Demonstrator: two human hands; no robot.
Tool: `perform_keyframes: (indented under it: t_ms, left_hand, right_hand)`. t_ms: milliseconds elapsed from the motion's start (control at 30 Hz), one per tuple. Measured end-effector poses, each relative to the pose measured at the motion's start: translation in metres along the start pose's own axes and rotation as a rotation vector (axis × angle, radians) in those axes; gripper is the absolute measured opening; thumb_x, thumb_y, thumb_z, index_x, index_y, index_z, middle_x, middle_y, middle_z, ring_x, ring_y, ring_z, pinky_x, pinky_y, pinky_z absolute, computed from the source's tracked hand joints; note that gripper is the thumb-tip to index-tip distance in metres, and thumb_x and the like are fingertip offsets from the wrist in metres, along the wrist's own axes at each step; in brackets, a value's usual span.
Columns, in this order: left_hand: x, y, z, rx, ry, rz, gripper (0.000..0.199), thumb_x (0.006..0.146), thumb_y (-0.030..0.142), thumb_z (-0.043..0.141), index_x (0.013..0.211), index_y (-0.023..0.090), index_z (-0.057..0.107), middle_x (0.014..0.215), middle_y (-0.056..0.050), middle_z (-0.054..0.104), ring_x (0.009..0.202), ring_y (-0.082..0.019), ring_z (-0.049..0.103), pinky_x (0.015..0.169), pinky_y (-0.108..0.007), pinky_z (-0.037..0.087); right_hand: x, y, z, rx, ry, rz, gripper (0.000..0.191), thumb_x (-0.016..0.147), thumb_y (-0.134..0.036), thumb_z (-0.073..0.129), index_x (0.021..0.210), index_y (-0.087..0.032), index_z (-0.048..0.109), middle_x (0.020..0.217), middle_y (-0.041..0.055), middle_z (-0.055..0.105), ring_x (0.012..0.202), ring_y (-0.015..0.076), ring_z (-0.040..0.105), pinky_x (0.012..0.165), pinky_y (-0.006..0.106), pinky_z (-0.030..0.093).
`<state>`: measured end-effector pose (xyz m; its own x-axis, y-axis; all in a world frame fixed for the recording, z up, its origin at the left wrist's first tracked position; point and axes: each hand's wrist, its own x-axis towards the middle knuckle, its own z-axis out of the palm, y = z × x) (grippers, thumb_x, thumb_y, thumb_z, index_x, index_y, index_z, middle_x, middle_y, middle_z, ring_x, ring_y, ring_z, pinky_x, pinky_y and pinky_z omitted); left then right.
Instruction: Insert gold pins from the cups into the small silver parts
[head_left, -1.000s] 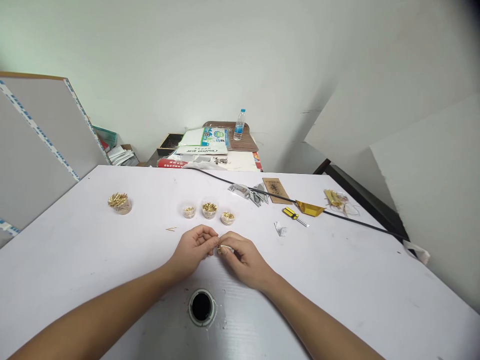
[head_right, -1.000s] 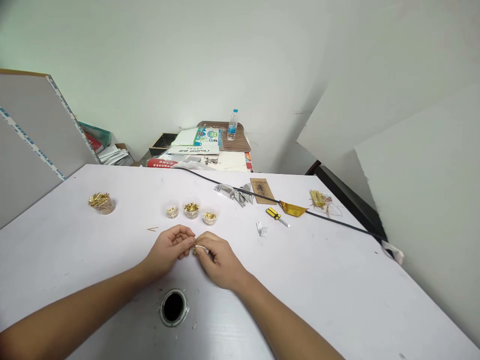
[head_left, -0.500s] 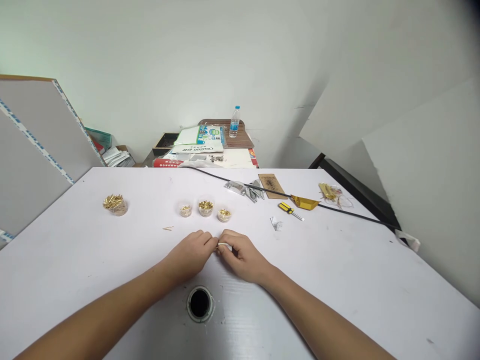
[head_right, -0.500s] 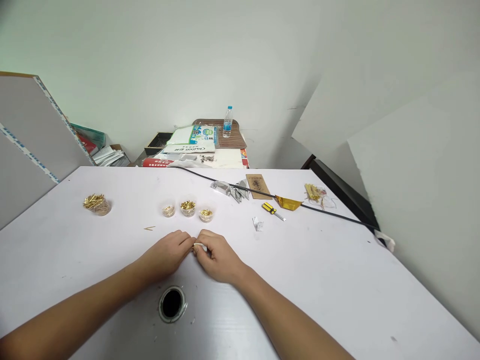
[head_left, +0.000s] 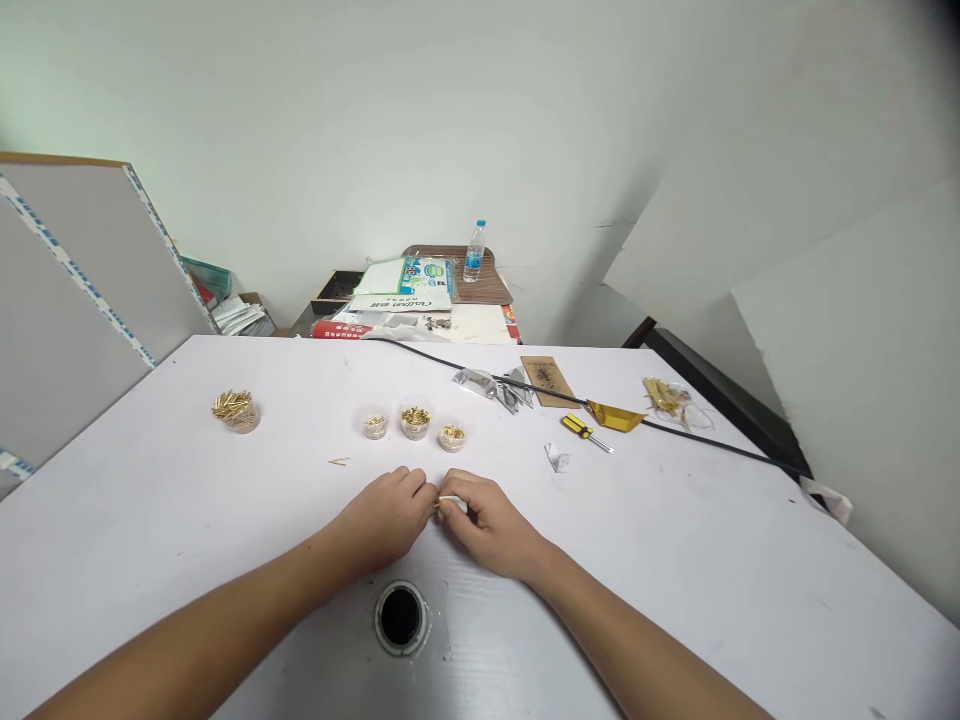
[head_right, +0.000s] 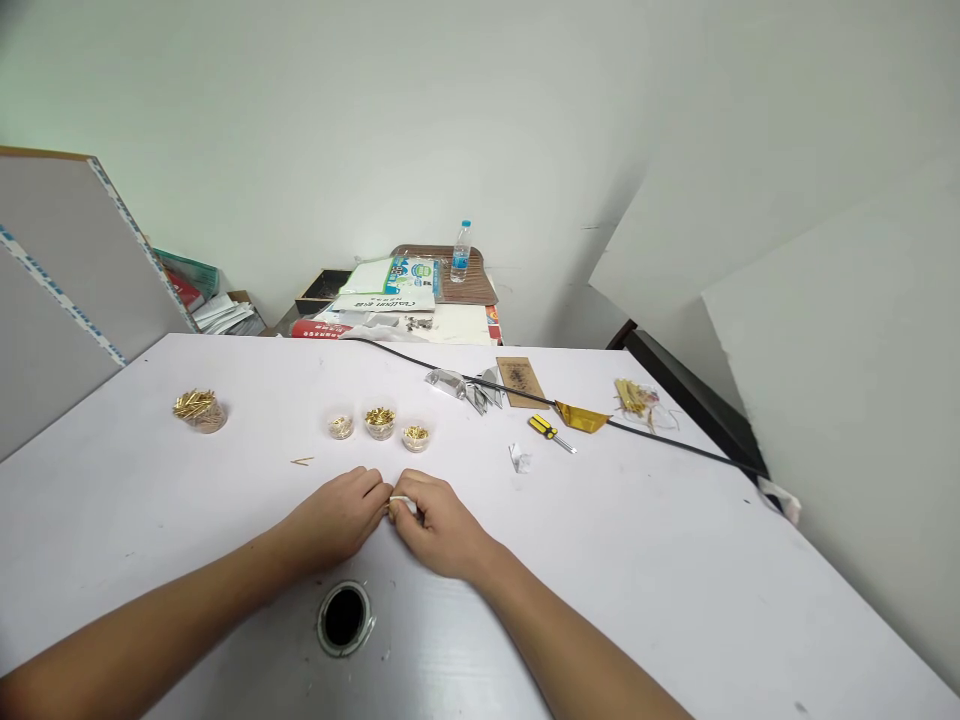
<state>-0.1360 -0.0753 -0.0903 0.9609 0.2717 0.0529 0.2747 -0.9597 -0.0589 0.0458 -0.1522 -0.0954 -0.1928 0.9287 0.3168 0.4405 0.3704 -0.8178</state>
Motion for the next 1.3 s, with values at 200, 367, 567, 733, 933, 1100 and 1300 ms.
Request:
perform_keyframes:
  t_ms: [200, 367, 567, 733, 933, 1100, 1300]
  left_hand:
    - [-0.004, -0.001, -0.001, -0.453, 0.196, -0.193, 0.027, 0.099, 0.021, 0.035, 0.076, 0.018, 0.050, 0.071, -0.003, 0.055, 0.065, -0.017, 0.051, 0.064, -0.031, 0.037]
    - [-0.006, -0.002, -0.008, -0.908, 0.212, -0.269, 0.035, 0.100, 0.027, 0.032, 0.075, 0.018, 0.054, 0.069, 0.001, 0.056, 0.067, -0.014, 0.054, 0.071, -0.027, 0.041]
    - [-0.004, -0.001, -0.010, -0.928, 0.159, -0.243, 0.030, 0.096, 0.024, 0.037, 0.072, 0.018, 0.054, 0.069, 0.001, 0.057, 0.067, -0.013, 0.052, 0.069, -0.026, 0.039]
    - [-0.003, 0.000, -0.010, -0.870, 0.152, -0.226, 0.033, 0.096, 0.025, 0.037, 0.068, 0.017, 0.052, 0.064, 0.002, 0.055, 0.062, -0.012, 0.049, 0.066, -0.025, 0.037]
    - [-0.002, 0.001, -0.010, -0.836, 0.154, -0.214, 0.035, 0.097, 0.027, 0.036, 0.068, 0.017, 0.053, 0.064, 0.002, 0.056, 0.062, -0.012, 0.050, 0.066, -0.026, 0.037]
    - [-0.001, 0.000, -0.010, -0.864, 0.161, -0.239, 0.036, 0.098, 0.031, 0.038, 0.069, 0.016, 0.055, 0.066, 0.002, 0.057, 0.064, -0.012, 0.051, 0.065, -0.026, 0.038]
    - [0.000, -0.001, -0.010, -0.909, 0.151, -0.270, 0.036, 0.098, 0.033, 0.041, 0.071, 0.016, 0.059, 0.067, 0.001, 0.059, 0.066, -0.013, 0.053, 0.066, -0.025, 0.040]
  right_hand:
    - [0.001, -0.003, -0.001, 0.144, 0.078, -0.008, 0.035, 0.103, -0.042, 0.044, 0.081, -0.019, 0.061, 0.094, 0.0077, 0.062, 0.087, 0.0189, 0.058, 0.079, 0.032, 0.047]
    - [-0.001, 0.000, 0.004, 0.123, 0.223, -0.042, 0.035, 0.103, -0.038, 0.045, 0.077, -0.019, 0.061, 0.075, 0.0042, 0.060, 0.072, 0.0167, 0.055, 0.069, 0.030, 0.044]
    - [-0.002, 0.003, 0.004, 0.089, 0.220, -0.053, 0.032, 0.102, -0.033, 0.046, 0.077, -0.018, 0.059, 0.078, 0.0050, 0.061, 0.073, 0.0165, 0.056, 0.069, 0.030, 0.044]
    - [-0.001, 0.003, 0.005, 0.092, 0.190, -0.077, 0.029, 0.101, -0.030, 0.045, 0.078, -0.018, 0.058, 0.079, 0.0054, 0.061, 0.075, 0.0166, 0.056, 0.070, 0.031, 0.045]
    - [-0.001, 0.004, 0.005, 0.100, 0.181, -0.067, 0.028, 0.101, -0.029, 0.047, 0.078, -0.018, 0.058, 0.079, 0.0050, 0.060, 0.074, 0.0162, 0.056, 0.070, 0.030, 0.044]
    - [0.000, 0.003, 0.005, 0.110, 0.180, -0.080, 0.029, 0.101, -0.028, 0.047, 0.077, -0.018, 0.060, 0.079, 0.0047, 0.061, 0.074, 0.0156, 0.057, 0.071, 0.029, 0.044]
    - [-0.001, 0.004, 0.005, 0.119, 0.206, -0.075, 0.028, 0.100, -0.027, 0.047, 0.078, -0.018, 0.061, 0.078, 0.0045, 0.062, 0.074, 0.0158, 0.058, 0.071, 0.029, 0.045]
